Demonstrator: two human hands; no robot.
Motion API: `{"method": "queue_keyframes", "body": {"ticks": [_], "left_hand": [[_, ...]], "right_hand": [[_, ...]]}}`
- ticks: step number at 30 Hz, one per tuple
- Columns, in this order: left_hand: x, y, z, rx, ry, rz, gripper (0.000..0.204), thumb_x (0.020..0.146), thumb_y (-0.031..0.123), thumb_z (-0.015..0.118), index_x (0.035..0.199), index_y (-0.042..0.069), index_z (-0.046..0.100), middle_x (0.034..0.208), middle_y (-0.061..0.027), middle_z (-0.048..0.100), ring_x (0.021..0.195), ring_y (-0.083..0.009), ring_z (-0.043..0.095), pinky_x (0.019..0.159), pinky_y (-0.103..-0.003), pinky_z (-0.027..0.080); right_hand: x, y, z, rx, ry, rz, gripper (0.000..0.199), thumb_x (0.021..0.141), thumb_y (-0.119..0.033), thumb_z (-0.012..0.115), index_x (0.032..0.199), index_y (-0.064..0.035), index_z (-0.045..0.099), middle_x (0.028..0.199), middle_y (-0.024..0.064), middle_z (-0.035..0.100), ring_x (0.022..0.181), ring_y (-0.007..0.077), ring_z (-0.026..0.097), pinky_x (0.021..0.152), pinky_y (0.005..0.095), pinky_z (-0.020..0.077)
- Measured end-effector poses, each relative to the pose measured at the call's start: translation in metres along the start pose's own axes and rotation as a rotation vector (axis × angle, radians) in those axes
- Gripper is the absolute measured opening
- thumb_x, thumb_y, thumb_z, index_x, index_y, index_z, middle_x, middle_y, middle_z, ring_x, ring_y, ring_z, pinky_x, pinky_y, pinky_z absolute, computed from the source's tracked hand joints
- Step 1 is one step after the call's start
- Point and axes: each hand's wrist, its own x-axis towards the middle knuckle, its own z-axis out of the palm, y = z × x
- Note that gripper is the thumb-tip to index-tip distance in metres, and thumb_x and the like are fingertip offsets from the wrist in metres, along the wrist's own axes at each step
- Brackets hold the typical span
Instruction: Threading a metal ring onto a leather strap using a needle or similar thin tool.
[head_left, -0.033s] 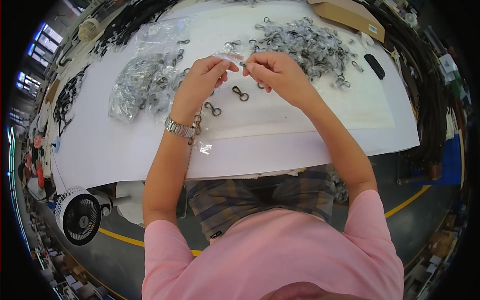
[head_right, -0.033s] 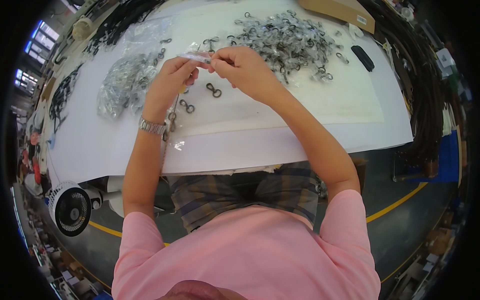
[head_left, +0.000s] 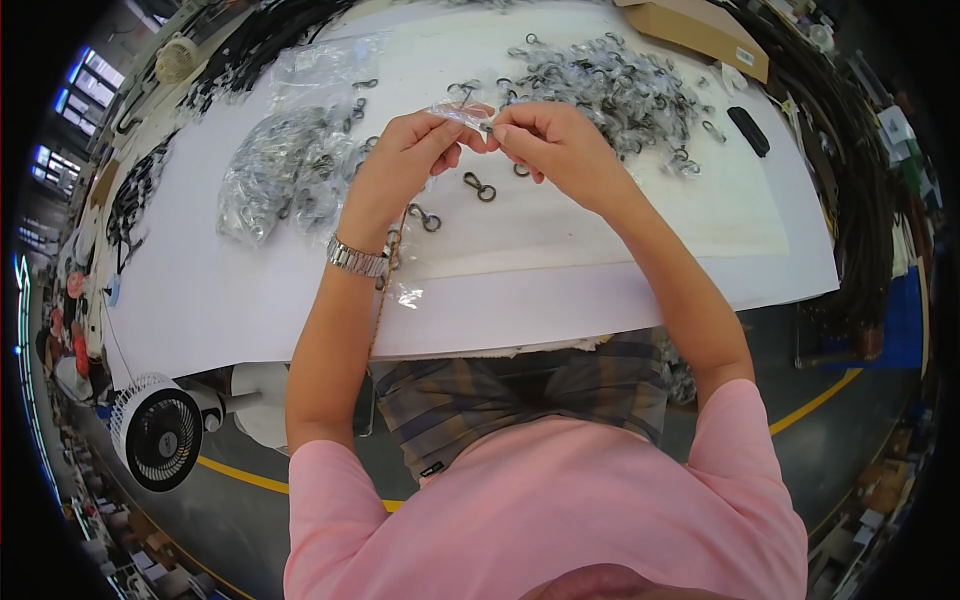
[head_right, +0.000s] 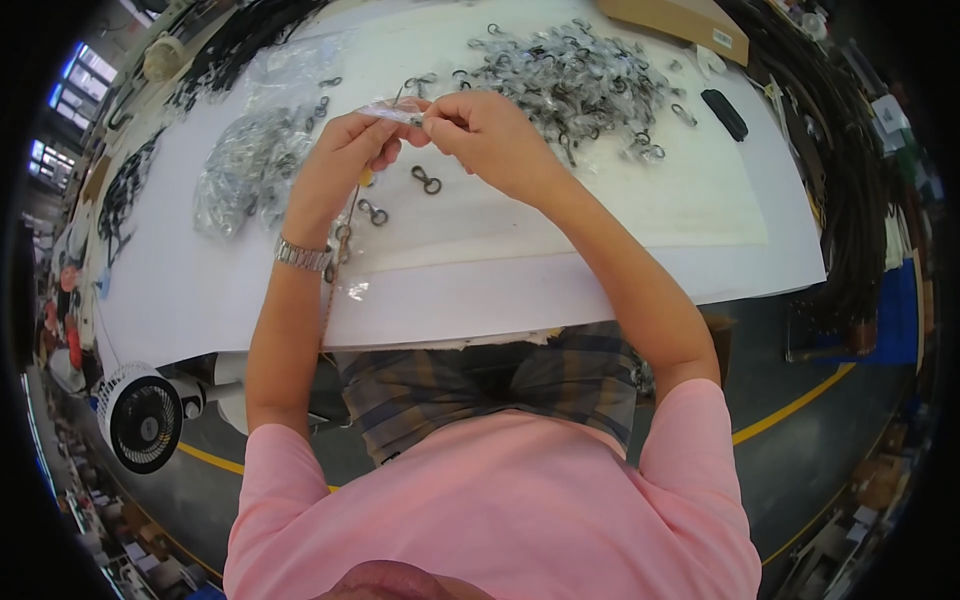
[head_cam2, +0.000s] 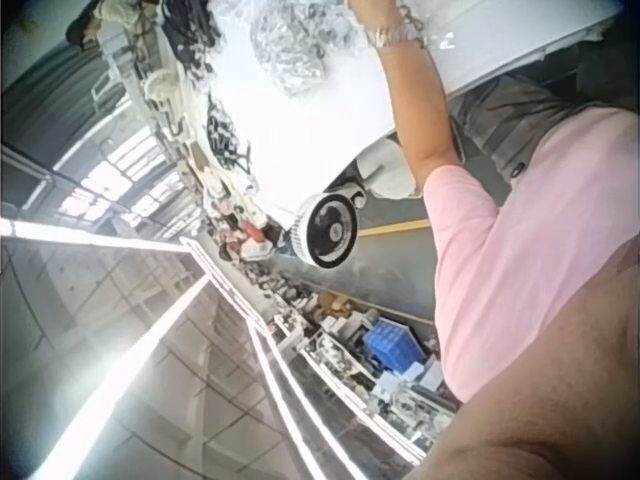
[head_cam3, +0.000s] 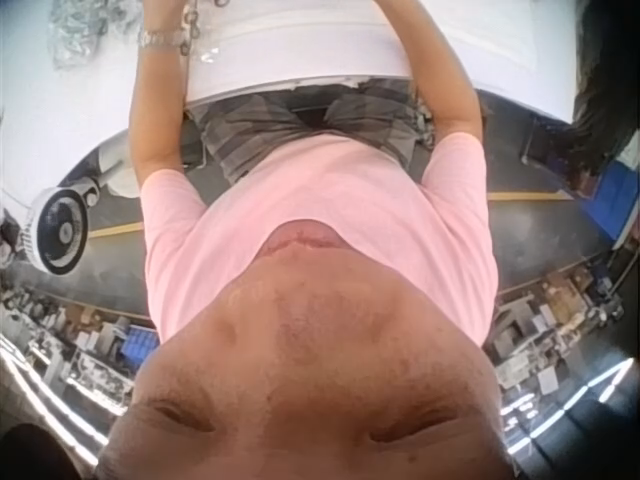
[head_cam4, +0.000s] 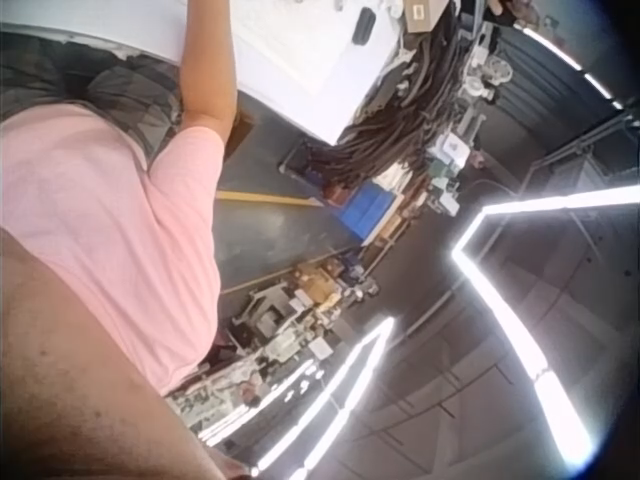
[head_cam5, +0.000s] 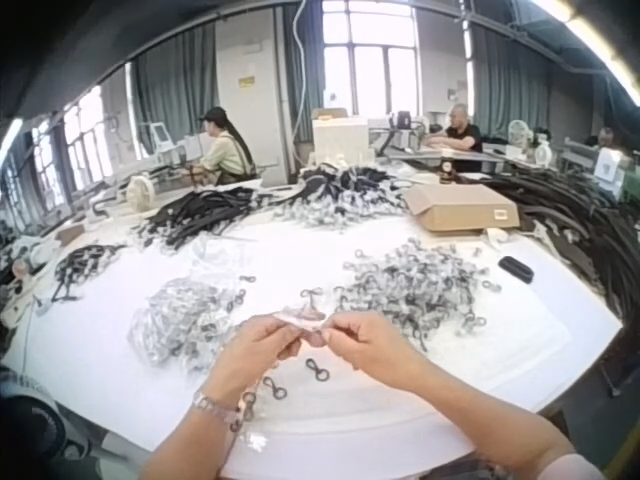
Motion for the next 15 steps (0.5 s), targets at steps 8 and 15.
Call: {"method": "queue_keyframes", "body": {"ticks": [8, 15], "left_hand": [[-0.006, 0.004, 0.016, -0.194, -0.347, 0.07, 0.038, 0.108, 0.019, 0.048, 0.14, 0.001, 0.058, 0.088, -0.0035, 0.074, 0.066, -0.0063, 0.051, 0.061, -0.021, 0.044], [-0.009, 0.006, 0.024, -0.071, -0.095, 0.097, 0.039, 0.105, 0.013, 0.049, 0.141, 0.003, 0.06, 0.082, -0.0035, 0.069, 0.06, -0.0053, 0.043, 0.056, -0.021, 0.038]], "right_hand": [[0.007, 0.025, -0.003, -0.089, 0.052, -0.019, 0.027, 0.097, -0.02, 0.058, 0.078, -0.002, 0.062, 0.064, -0.0013, 0.054, 0.054, 0.0079, 0.049, 0.051, 0.0272, 0.0392], [0.0, 0.007, 0.007, 0.113, 0.08, 0.052, 0.023, 0.1, -0.017, 0.058, 0.085, -0.001, 0.067, 0.064, -0.001, 0.056, 0.056, 0.0067, 0.05, 0.053, 0.0246, 0.0401]]}}
